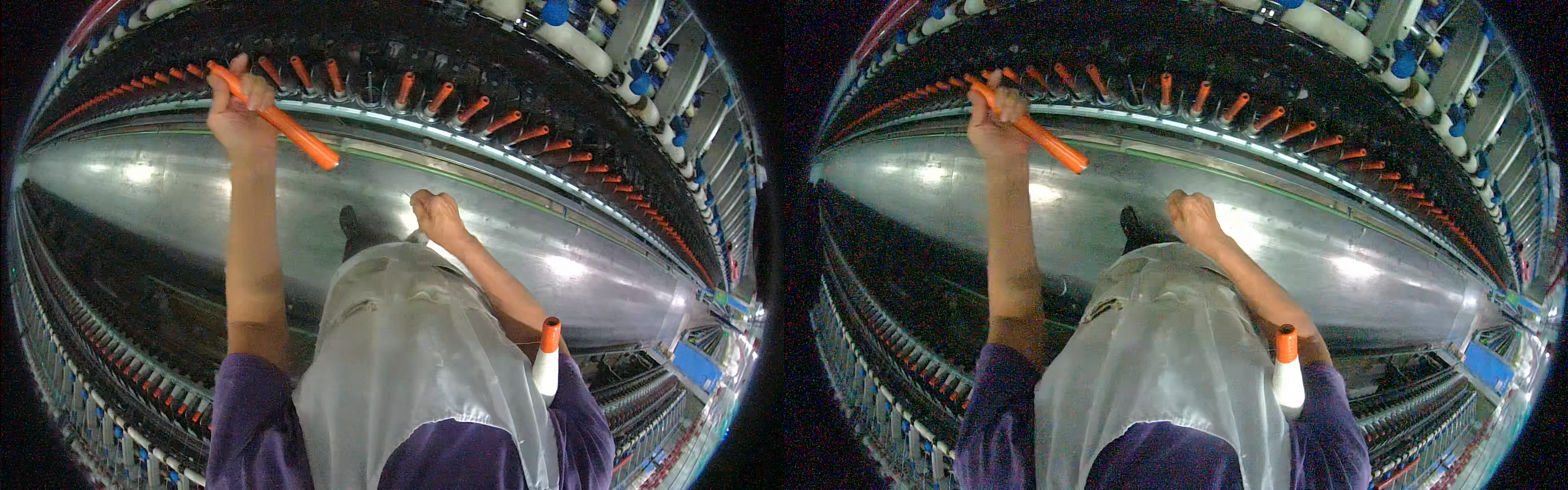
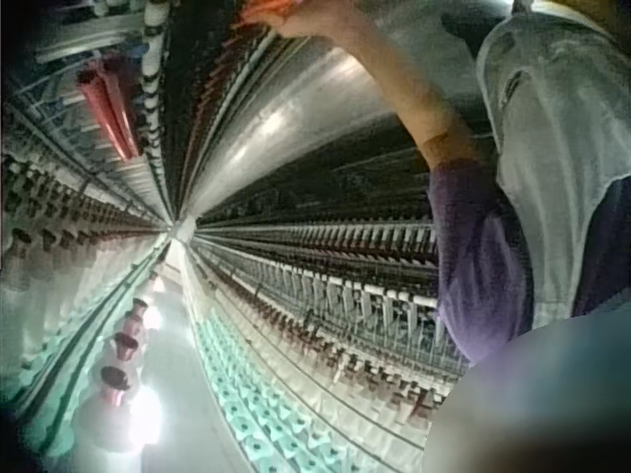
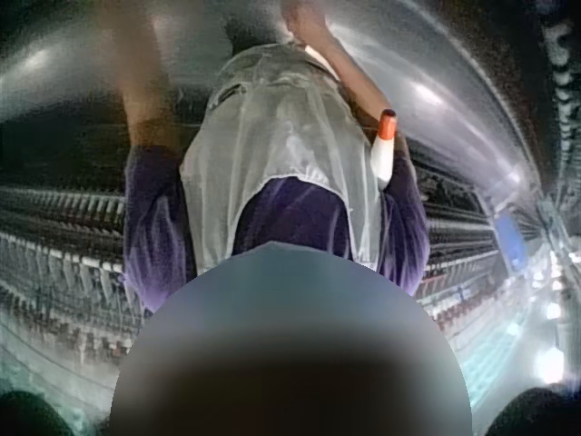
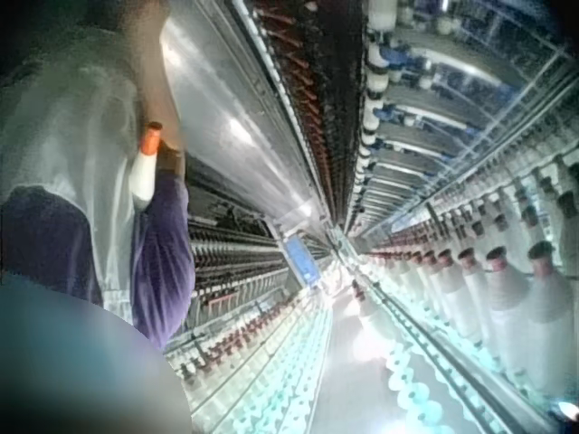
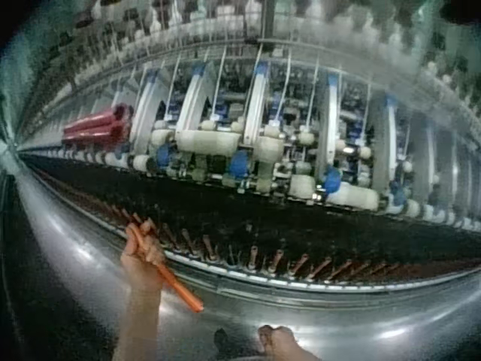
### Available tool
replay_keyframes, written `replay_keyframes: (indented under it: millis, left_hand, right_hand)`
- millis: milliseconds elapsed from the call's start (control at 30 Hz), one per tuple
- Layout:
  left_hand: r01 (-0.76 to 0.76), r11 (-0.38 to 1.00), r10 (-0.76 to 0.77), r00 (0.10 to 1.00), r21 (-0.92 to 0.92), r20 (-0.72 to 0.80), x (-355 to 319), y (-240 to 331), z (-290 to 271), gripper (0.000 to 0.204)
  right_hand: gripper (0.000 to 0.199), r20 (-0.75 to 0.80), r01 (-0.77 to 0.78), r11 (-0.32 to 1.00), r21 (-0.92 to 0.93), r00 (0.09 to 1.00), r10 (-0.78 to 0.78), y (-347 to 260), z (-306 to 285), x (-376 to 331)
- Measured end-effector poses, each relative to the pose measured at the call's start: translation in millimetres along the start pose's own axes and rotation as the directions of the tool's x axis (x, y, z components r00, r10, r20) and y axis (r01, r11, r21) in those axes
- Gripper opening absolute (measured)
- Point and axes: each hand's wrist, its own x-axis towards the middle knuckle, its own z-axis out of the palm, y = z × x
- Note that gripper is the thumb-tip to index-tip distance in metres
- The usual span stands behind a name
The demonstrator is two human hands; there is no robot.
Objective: The person threads white yarn through a row of orange spindles on a spinning machine, repeatedly picking up spools, guiding the thread through guides, and attaching them to the spindles. The person moves along the machine, handling multiple spindles in sequence.
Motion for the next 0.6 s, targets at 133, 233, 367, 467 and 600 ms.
replay_keyframes:
  millis: [133, 233, 367, 467, 600]
  left_hand:
    - [-0.074, 0.962, 0.097, 0.993, 0.264, -0.075, -19.6, -43.2, -26.2, 0.039]
    - [-0.007, 0.457, -0.052, 0.998, 0.890, 0.034, -43.0, -71.7, -26.7, 0.030]
    - [-0.183, 0.202, 0.022, 0.983, 0.962, 0.182, -37.3, -68.5, -5.0, 0.020]
    - [-0.389, 0.442, 0.257, 0.918, 0.808, 0.301, -12.9, -69.2, 19.6, 0.017]
    - [-0.331, 0.677, 0.244, 0.944, 0.658, 0.223, 11.6, -92.4, 38.1, 0.018]
  right_hand:
    - [0.013, 0.249, 0.120, 0.889, -0.442, 0.969, -0.007, 4.4, -3.1, 13.4]
    - [0.020, 0.464, 0.242, 0.941, -0.236, 0.879, -0.110, -47.6, -40.0, 9.3]
    - [0.014, 0.398, 0.425, 0.831, 0.358, 0.736, -0.548, -125.0, -109.0, -16.6]
    - [0.013, 0.743, 0.419, 0.848, 0.325, 0.442, -0.503, -155.8, -125.5, -18.2]
    - [0.014, 0.739, 0.396, 0.902, 0.173, 0.553, -0.385, -163.4, -124.1, -20.5]
